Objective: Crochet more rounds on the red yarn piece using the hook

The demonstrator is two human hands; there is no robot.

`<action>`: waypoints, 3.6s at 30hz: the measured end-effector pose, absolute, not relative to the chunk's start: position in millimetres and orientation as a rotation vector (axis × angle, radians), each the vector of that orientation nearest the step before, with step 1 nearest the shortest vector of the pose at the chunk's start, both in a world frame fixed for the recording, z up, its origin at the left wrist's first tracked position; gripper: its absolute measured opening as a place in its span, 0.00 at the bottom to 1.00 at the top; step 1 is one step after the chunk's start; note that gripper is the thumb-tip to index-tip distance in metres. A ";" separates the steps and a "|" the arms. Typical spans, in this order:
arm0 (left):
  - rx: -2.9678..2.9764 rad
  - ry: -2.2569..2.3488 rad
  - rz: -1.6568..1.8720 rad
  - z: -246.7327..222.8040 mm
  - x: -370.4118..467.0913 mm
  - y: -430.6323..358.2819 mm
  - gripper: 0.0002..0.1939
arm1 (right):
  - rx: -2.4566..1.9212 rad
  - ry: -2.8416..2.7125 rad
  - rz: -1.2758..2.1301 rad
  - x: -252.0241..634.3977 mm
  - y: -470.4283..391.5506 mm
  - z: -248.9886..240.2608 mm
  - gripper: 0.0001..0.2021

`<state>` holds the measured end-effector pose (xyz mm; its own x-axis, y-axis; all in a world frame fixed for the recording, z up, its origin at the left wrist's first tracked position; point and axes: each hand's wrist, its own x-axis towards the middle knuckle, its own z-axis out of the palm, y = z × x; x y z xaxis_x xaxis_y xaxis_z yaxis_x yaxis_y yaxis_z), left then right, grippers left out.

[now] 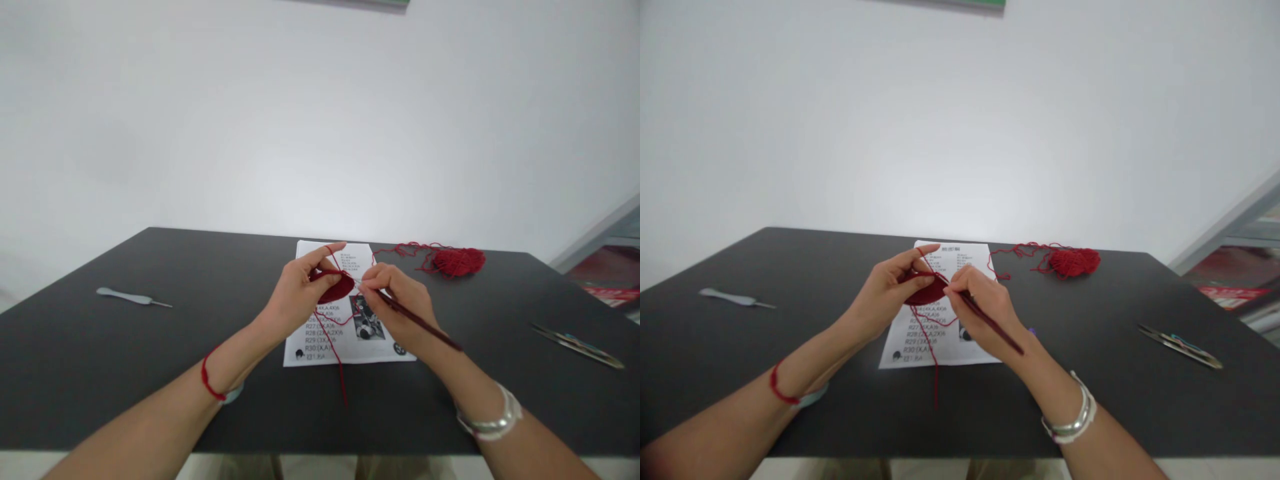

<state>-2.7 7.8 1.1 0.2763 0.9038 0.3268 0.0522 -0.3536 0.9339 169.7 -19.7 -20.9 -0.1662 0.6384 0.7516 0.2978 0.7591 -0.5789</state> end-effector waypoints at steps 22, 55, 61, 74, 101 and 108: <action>1.301 0.698 1.041 3.3 -1.6 9.2 0.26 | -0.557 -1.185 1.217 159.5 -16.1 -16.3 0.11; 1.057 0.556 0.697 4.4 -22.8 22.8 0.21 | -0.473 -1.403 1.181 180.2 -12.5 -15.8 0.07; 1.025 0.533 0.549 4.2 -27.5 23.1 0.21 | -0.443 -1.452 1.300 185.4 -13.8 -14.5 0.07; 1.201 0.587 0.643 4.8 -22.7 18.6 0.18 | -0.419 -1.203 1.590 181.5 -11.6 -15.4 0.08; 1.241 0.718 1.093 0.4 -4.6 8.6 0.26 | -0.719 -1.505 0.743 163.1 -16.4 -24.5 0.08; 1.237 0.797 1.186 -1.6 0.3 4.8 0.28 | -0.790 -1.659 0.386 156.6 -20.3 -24.3 0.07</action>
<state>0.3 4.8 -1.6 0.2487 0.9585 0.1395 -0.2333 -0.0805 0.9691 156.6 -20.3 -24.3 -0.0717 0.6803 0.7294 0.2879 0.7143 -0.6379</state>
